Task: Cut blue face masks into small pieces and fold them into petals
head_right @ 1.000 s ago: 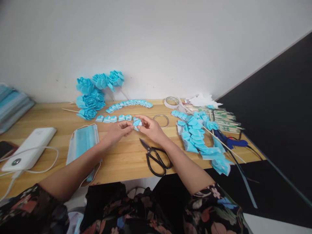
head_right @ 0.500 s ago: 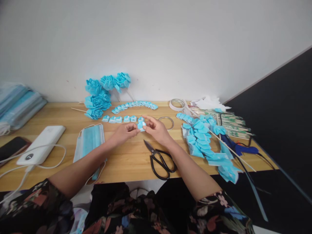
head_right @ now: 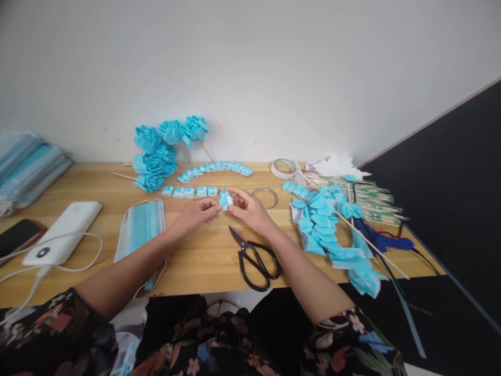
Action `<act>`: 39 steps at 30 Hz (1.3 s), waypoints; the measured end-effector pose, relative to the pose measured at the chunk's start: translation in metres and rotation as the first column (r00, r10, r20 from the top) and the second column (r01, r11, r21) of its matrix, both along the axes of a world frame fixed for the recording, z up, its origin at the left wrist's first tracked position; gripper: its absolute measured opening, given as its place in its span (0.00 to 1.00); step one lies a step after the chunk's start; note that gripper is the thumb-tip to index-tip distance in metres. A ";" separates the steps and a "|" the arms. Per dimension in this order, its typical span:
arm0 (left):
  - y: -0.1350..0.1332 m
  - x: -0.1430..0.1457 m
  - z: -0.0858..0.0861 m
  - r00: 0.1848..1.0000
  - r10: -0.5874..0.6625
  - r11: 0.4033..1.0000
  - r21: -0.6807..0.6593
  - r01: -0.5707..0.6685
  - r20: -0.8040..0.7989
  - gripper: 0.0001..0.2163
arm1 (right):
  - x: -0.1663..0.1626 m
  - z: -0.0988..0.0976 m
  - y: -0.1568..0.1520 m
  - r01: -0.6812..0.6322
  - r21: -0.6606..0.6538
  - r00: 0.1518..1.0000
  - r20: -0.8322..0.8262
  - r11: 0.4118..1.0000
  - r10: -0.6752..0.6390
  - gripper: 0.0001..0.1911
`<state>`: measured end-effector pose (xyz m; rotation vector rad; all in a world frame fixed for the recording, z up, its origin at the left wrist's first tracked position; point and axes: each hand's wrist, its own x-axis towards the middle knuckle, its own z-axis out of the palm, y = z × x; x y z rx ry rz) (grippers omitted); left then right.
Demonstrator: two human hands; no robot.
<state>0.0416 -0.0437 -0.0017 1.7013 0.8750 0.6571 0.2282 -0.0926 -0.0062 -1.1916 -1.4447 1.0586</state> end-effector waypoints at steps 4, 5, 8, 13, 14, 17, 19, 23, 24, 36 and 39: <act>0.002 0.001 -0.004 0.998 -0.019 0.998 0.056 0.016 0.052 0.12 | -0.002 -0.002 0.000 -0.044 -0.004 0.999 -0.004 0.999 0.044 0.25; 0.003 0.001 -0.005 0.998 -0.021 0.998 0.065 0.018 0.052 0.12 | -0.003 -0.002 0.000 -0.052 -0.006 0.999 -0.002 0.999 0.052 0.25; 0.004 0.000 -0.007 0.999 -0.012 0.998 0.063 0.010 0.033 0.13 | -0.003 -0.004 0.000 -0.062 -0.007 0.998 -0.005 0.998 0.062 0.25; 0.004 -0.002 -0.003 1.000 -0.006 1.000 0.018 0.006 0.026 0.13 | -0.001 -0.002 0.000 -0.095 -0.027 0.995 -0.045 0.995 0.093 0.25; 0.004 -0.002 -0.002 1.000 -0.005 1.000 0.019 0.004 0.020 0.13 | -0.001 -0.001 0.000 -0.107 -0.039 0.993 -0.062 0.994 0.104 0.25; 0.004 -0.002 0.001 1.000 0.000 1.000 0.022 0.000 0.001 0.13 | -0.002 0.004 -0.002 -0.119 -0.077 0.989 -0.101 0.990 0.111 0.21; 0.003 -0.001 0.002 1.000 -0.010 1.000 0.010 0.010 -0.017 0.12 | -0.003 0.005 -0.002 -0.089 -0.090 0.991 -0.103 0.992 0.080 0.20; 0.000 -0.002 0.002 0.998 -0.034 0.999 -0.016 0.034 -0.047 0.14 | -0.002 0.000 0.000 -0.007 -0.066 0.997 -0.074 0.998 0.002 0.21; 0.000 -0.002 0.002 0.998 -0.035 0.999 -0.019 0.034 -0.047 0.14 | -0.002 -0.002 0.001 0.003 -0.060 0.998 -0.068 0.998 -0.007 0.21; 0.003 -0.002 0.002 0.999 -0.004 0.999 -0.055 0.002 -0.034 0.15 | 0.001 0.000 0.003 0.045 -0.098 0.994 -0.097 0.994 -0.054 0.20; 0.002 -0.001 0.002 0.999 0.000 0.999 -0.052 -0.002 -0.035 0.14 | 0.003 0.002 0.003 0.085 -0.100 0.992 -0.085 0.991 -0.094 0.18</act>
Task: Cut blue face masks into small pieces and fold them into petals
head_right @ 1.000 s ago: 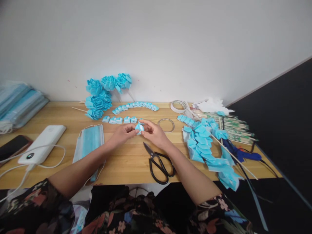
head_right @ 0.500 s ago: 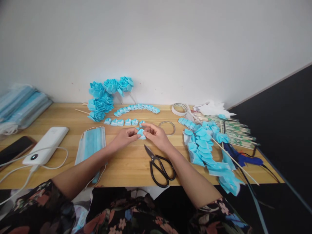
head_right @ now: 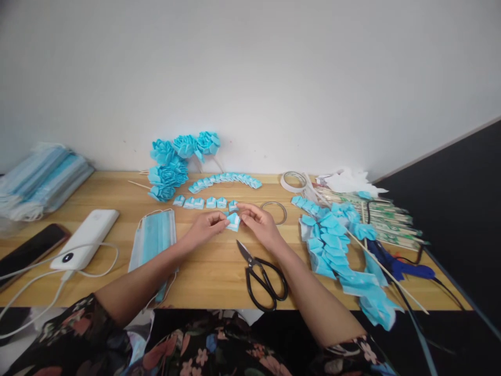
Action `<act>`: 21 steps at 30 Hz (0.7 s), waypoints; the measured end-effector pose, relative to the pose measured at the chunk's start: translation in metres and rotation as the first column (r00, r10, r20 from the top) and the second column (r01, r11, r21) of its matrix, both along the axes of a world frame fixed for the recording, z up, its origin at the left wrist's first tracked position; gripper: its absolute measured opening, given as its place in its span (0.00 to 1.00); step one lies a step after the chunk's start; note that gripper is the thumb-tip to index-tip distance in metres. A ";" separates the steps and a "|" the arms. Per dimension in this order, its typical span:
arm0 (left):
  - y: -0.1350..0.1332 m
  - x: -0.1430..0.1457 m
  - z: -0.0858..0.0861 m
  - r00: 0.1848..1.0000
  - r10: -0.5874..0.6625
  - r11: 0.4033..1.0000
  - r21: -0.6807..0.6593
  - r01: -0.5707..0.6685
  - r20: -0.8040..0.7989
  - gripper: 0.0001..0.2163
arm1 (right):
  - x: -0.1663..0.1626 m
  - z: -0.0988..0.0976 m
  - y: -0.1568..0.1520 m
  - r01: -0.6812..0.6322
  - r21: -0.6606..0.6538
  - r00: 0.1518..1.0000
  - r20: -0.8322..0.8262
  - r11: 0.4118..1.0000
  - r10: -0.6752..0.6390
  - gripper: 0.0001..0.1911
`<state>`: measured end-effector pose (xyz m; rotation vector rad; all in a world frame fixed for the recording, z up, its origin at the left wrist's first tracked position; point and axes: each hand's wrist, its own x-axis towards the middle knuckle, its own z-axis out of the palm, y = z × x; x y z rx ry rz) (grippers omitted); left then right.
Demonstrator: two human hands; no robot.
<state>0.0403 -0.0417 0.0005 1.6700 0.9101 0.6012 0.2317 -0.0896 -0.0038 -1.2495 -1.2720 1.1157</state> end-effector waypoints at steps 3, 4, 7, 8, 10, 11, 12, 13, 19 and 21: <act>-0.001 0.001 -0.002 1.000 0.011 1.000 0.002 -0.011 0.007 0.14 | 0.003 0.002 0.001 0.035 0.018 0.999 0.010 0.999 -0.035 0.18; -0.001 0.001 -0.002 1.000 0.014 1.000 0.003 -0.014 0.004 0.15 | 0.004 0.002 0.001 0.042 0.024 0.999 0.011 0.999 -0.043 0.18; -0.001 0.001 -0.005 1.000 0.006 1.000 0.013 -0.006 -0.024 0.16 | 0.008 0.001 0.002 0.078 0.047 0.997 -0.001 0.996 -0.078 0.19; -0.001 0.001 -0.005 0.999 0.005 1.000 0.019 -0.004 -0.033 0.16 | 0.009 0.001 0.002 0.097 0.057 0.995 -0.011 0.994 -0.096 0.19; -0.001 0.001 -0.006 0.999 0.008 0.999 0.031 -0.007 -0.042 0.17 | 0.013 0.001 0.003 0.139 0.072 0.990 -0.034 0.988 -0.137 0.19; -0.001 0.001 -0.007 0.999 0.012 0.999 0.034 -0.010 -0.043 0.17 | 0.015 0.001 0.003 0.161 0.076 0.986 -0.046 0.984 -0.158 0.19; -0.001 0.001 -0.007 0.999 0.015 0.999 0.035 -0.014 -0.044 0.17 | 0.016 0.001 0.003 0.184 0.079 0.982 -0.056 0.980 -0.180 0.19; -0.001 0.001 -0.007 0.999 0.017 0.999 0.033 -0.015 -0.046 0.17 | 0.018 0.001 0.003 0.201 0.078 0.979 -0.063 0.977 -0.196 0.19; -0.001 0.000 -0.005 0.997 0.009 0.999 0.052 -0.005 -0.083 0.18 | 0.024 0.005 0.002 0.247 0.135 0.965 0.058 0.960 -0.257 0.18; -0.001 0.000 -0.005 0.996 0.008 0.998 0.063 -0.002 -0.086 0.18 | 0.024 0.012 -0.007 0.247 0.175 0.951 0.143 0.953 -0.273 0.18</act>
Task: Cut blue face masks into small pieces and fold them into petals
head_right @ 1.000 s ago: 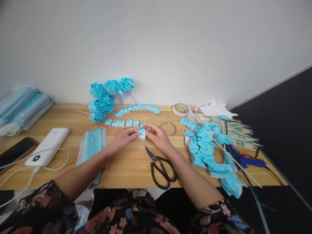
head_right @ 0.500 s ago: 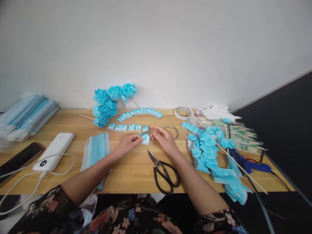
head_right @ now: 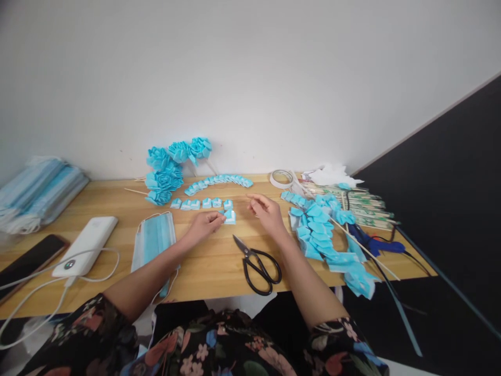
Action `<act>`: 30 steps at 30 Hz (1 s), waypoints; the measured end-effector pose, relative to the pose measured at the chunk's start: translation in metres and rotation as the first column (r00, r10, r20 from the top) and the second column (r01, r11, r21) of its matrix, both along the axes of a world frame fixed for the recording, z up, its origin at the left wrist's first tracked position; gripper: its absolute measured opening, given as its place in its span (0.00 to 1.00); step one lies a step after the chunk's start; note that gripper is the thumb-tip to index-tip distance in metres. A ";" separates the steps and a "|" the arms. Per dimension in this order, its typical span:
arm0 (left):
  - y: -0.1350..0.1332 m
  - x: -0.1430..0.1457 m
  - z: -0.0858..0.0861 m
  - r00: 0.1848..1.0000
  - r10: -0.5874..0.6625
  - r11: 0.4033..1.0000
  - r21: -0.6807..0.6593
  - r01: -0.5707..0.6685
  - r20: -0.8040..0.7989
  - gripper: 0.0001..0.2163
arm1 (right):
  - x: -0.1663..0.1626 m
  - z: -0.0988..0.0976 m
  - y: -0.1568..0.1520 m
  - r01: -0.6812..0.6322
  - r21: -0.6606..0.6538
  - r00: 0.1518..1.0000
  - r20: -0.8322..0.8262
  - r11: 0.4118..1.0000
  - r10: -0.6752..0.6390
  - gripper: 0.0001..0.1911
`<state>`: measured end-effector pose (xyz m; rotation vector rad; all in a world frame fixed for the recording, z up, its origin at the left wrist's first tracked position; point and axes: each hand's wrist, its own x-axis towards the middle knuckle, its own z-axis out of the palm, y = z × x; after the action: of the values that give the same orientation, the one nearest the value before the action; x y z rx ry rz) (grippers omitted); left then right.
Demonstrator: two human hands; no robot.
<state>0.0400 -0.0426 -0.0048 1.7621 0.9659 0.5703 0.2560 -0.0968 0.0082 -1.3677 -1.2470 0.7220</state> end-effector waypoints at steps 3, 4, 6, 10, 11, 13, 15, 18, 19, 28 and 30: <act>0.001 0.000 0.000 1.000 -0.004 1.000 0.019 0.004 -0.011 0.20 | -0.003 0.016 -0.031 -0.051 -0.004 0.970 0.237 0.999 0.050 0.16; 0.001 -0.001 0.000 1.000 -0.006 1.000 0.020 0.006 -0.016 0.20 | -0.005 0.020 -0.045 -0.088 -0.028 0.933 0.349 0.996 0.092 0.15; 0.002 -0.001 -0.001 1.000 -0.018 1.000 0.015 0.018 -0.018 0.20 | -0.010 0.023 -0.075 -0.121 -0.046 0.842 0.523 0.992 0.127 0.13; 0.003 -0.001 -0.004 0.998 -0.049 0.999 0.016 0.049 -0.026 0.21 | -0.017 0.003 -0.122 -0.144 -0.002 0.745 0.658 0.990 0.110 0.15; 0.003 -0.001 -0.005 0.998 -0.050 0.999 0.016 0.051 -0.037 0.20 | -0.018 -0.004 -0.129 -0.138 0.003 0.731 0.675 0.990 0.100 0.16; 0.004 0.000 -0.006 0.996 -0.054 0.998 0.016 0.055 -0.070 0.19 | -0.020 -0.017 -0.139 -0.135 0.010 0.700 0.708 0.991 0.088 0.17; 0.004 0.001 -0.005 0.992 -0.061 0.998 0.023 0.064 -0.112 0.18 | -0.023 -0.024 -0.144 -0.119 0.007 0.670 0.739 0.993 0.075 0.17; 0.005 0.003 -0.001 0.983 -0.069 0.995 0.059 0.080 -0.169 0.16 | -0.027 -0.025 -0.149 -0.075 0.003 0.634 0.772 0.997 0.046 0.16; 0.004 0.003 0.001 0.981 -0.075 0.993 0.071 0.089 -0.179 0.16 | -0.028 -0.023 -0.150 -0.064 0.003 0.621 0.783 0.998 0.038 0.15; -0.033 -0.017 0.020 0.877 -0.298 0.794 0.413 0.447 -0.378 0.09 | -0.001 -0.028 -0.142 0.091 0.073 0.517 0.849 0.993 -0.110 0.13; -0.048 -0.034 0.024 0.828 -0.327 0.714 0.455 0.532 -0.456 0.08 | 0.007 -0.030 -0.138 0.110 0.090 0.495 0.859 0.990 -0.133 0.13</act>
<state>0.0059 -0.0908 0.0189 2.6085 0.5762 0.2398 0.2633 -0.2349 -0.0213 -1.8648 -1.8881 -0.1862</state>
